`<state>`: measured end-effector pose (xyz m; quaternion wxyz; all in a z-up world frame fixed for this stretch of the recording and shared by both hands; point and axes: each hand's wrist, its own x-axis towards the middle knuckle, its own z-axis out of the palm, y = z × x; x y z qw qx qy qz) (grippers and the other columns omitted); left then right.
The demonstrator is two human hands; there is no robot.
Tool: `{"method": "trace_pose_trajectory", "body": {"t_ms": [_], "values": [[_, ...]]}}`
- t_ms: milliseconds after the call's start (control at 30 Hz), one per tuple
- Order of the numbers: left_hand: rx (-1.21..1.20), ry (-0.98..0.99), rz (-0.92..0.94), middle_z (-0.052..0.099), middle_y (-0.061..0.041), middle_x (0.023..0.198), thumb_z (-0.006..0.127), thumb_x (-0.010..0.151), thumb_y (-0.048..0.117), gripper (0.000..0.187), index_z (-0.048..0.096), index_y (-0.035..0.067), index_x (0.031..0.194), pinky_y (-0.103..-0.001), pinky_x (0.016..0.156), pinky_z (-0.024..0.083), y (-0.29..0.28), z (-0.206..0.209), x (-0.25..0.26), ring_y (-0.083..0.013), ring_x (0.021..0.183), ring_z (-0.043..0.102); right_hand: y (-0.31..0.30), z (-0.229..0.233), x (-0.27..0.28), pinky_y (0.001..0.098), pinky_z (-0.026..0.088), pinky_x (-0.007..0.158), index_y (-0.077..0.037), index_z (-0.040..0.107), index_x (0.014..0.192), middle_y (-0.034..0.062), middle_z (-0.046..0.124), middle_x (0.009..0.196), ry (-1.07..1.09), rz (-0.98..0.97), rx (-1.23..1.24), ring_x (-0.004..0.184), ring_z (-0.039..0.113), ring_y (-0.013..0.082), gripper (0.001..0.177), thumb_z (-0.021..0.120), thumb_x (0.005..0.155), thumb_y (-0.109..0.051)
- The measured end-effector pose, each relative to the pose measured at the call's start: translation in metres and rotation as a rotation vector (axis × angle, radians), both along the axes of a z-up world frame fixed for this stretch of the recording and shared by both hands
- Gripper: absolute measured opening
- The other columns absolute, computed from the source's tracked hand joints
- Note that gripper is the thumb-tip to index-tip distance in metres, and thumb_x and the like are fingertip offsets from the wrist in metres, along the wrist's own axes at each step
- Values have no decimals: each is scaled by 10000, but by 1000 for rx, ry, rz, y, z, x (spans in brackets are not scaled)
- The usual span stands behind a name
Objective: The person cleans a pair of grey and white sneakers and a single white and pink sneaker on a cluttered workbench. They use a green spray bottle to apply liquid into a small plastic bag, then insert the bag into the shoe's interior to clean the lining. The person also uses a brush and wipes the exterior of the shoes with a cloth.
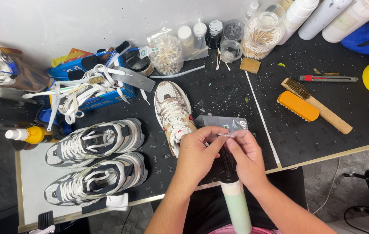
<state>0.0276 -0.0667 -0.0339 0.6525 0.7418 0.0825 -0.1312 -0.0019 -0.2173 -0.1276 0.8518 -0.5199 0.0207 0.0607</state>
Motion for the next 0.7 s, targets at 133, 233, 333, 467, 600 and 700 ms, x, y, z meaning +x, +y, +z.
{"method": "trace_pose_trajectory", "body": {"t_ms": [133,233,333,467,600,700], "values": [[-12,92,43,768,-30,784,709,914,145,188,766,24,1046,-213,513,529,0,8,1,-53,598,656,0,12,-4,278,572,715,-67,413,1296,137,671,1100,56,140,43,885,674,146,289,514,1027,-97],[-141,160,120,736,-13,775,668,930,153,189,703,17,1057,-257,409,476,-1,6,5,-74,538,601,0,14,-3,283,571,538,-76,370,1376,162,656,1002,86,182,84,732,684,177,378,527,1033,-98],[-237,87,123,736,-15,786,673,949,145,185,698,-11,1045,-216,501,525,3,-1,7,-53,597,632,-3,18,-1,281,556,488,-91,356,1441,168,641,918,88,177,93,680,678,188,446,532,1031,-111],[-203,90,127,728,-49,744,715,939,165,213,745,-3,1068,-221,488,507,2,-8,2,-73,560,608,-9,27,-3,288,553,471,-66,375,1436,183,658,915,196,214,186,676,688,209,436,513,1028,-143],[-68,22,209,736,-49,771,748,912,172,233,764,32,1097,-223,503,540,-1,-6,4,-45,617,624,-14,42,-5,294,555,451,-96,392,1464,199,672,877,181,293,169,636,694,226,460,514,1025,-160],[-80,-104,197,764,-26,883,743,910,146,216,766,16,1081,-217,536,562,-1,-4,-1,-33,692,668,-15,48,-5,297,560,463,-123,386,1469,190,677,884,185,257,155,642,691,220,473,527,1019,-163]]}}
